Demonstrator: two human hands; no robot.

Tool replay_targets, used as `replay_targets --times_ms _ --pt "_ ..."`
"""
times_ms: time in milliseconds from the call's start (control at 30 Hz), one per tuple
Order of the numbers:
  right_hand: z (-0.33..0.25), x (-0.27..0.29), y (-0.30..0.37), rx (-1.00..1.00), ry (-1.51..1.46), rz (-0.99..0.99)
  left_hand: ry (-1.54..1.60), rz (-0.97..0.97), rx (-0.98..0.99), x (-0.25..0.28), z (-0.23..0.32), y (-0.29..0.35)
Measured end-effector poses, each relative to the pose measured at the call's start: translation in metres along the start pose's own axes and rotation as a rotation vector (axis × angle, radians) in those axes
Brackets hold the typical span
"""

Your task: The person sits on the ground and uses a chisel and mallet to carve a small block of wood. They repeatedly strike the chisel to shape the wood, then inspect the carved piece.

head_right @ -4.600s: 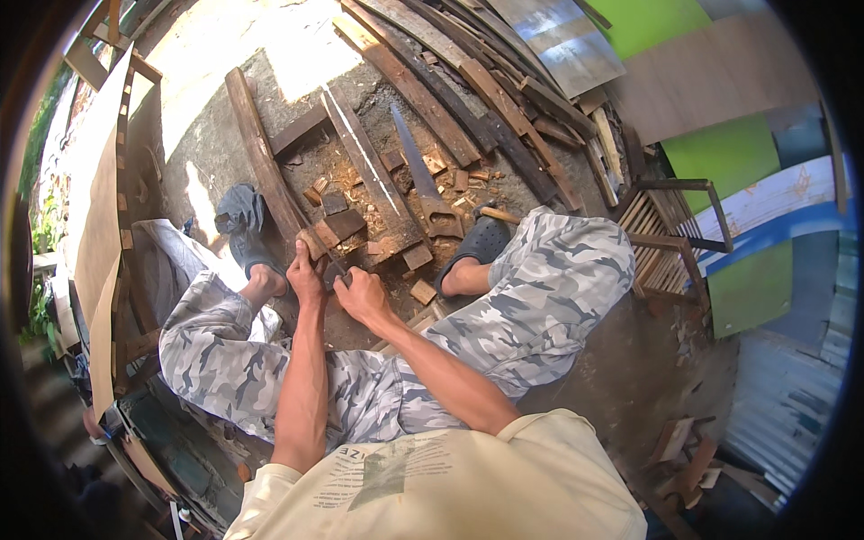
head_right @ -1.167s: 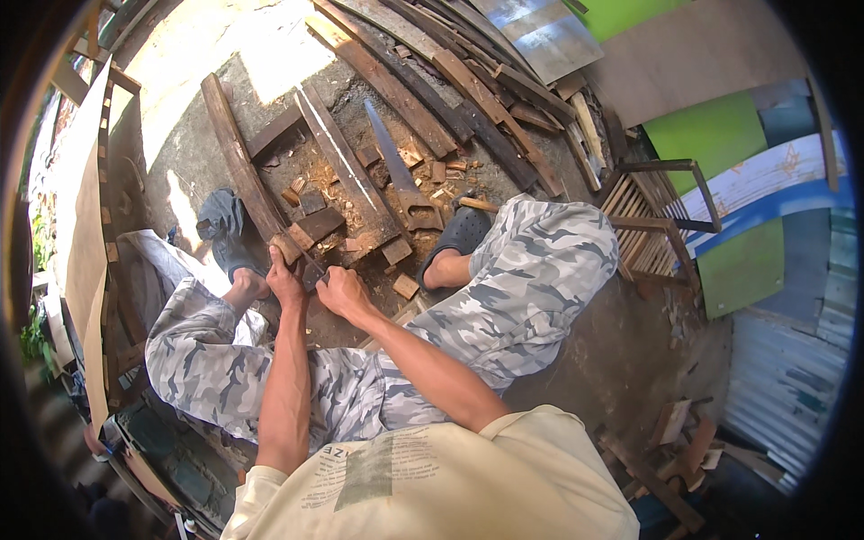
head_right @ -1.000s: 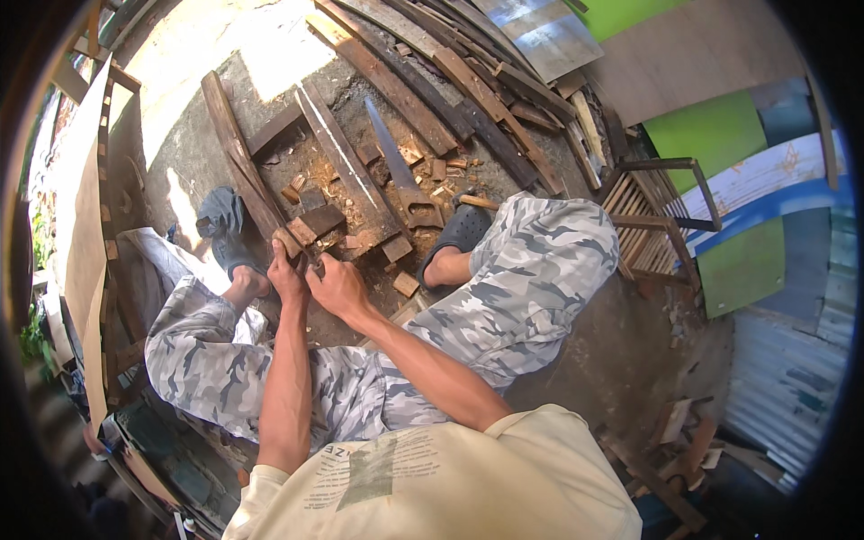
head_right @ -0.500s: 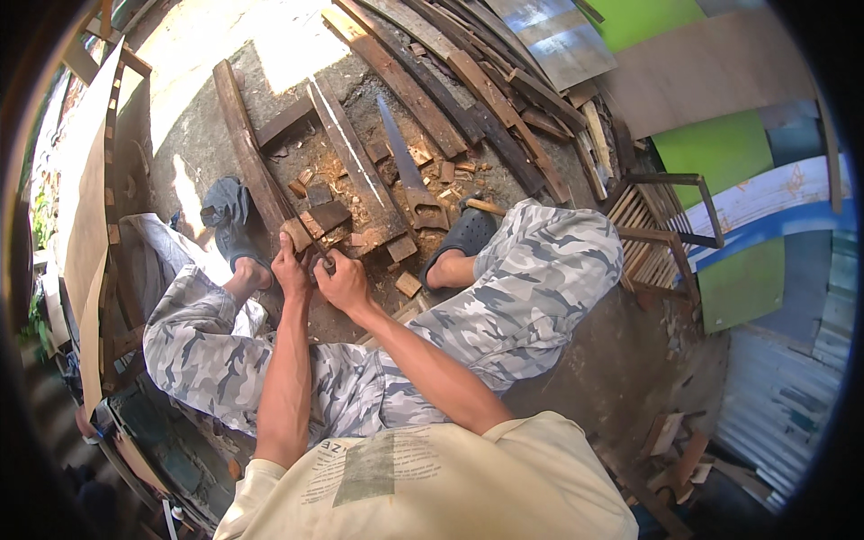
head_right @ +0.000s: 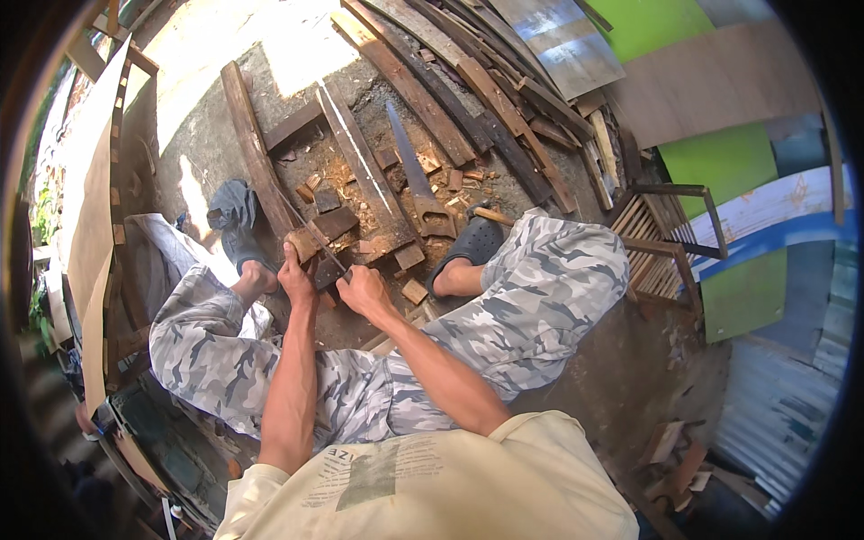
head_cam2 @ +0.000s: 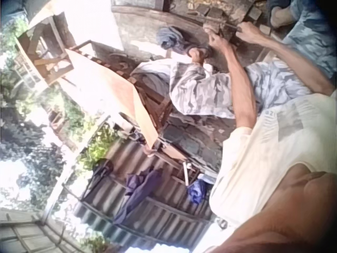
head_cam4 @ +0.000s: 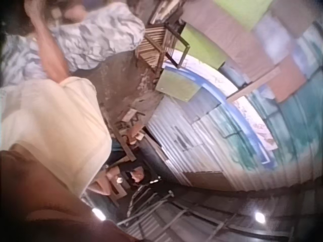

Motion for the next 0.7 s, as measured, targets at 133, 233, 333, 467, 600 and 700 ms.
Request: replay_targets --times_ms 133,233,333,467,600,700 --pt "-0.050 0.029 0.020 0.196 -0.179 0.153 -0.110 -0.030 0.004 0.002 0.000 -0.003" --pt "-0.045 0.032 0.031 0.270 -0.227 0.238 -0.075 -0.033 -0.012 -0.003 0.000 -0.002" --pt "-0.020 0.015 0.026 0.138 -0.079 0.048 -0.042 -0.031 -0.026 0.001 0.000 -0.003" --pt "-0.043 0.019 0.030 0.152 -0.007 0.047 -0.051 -0.012 -0.033 0.006 -0.003 -0.007" --pt "-0.067 0.040 0.043 0.289 -0.177 0.204 -0.050 -0.020 -0.021 -0.001 -0.002 -0.005" --pt "-0.029 0.013 0.027 0.045 -0.037 -0.040 -0.083 -0.038 -0.028 0.002 0.000 -0.004"
Point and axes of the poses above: each hand's wrist, its own y-axis away from the middle knuckle, its own x-axis out of the back of the hand, z = x × y, the point moved 8 cm from there along -y, towards the middle knuckle, and after that the axes turned 14 degrees about -z, right-handed, at the moved point
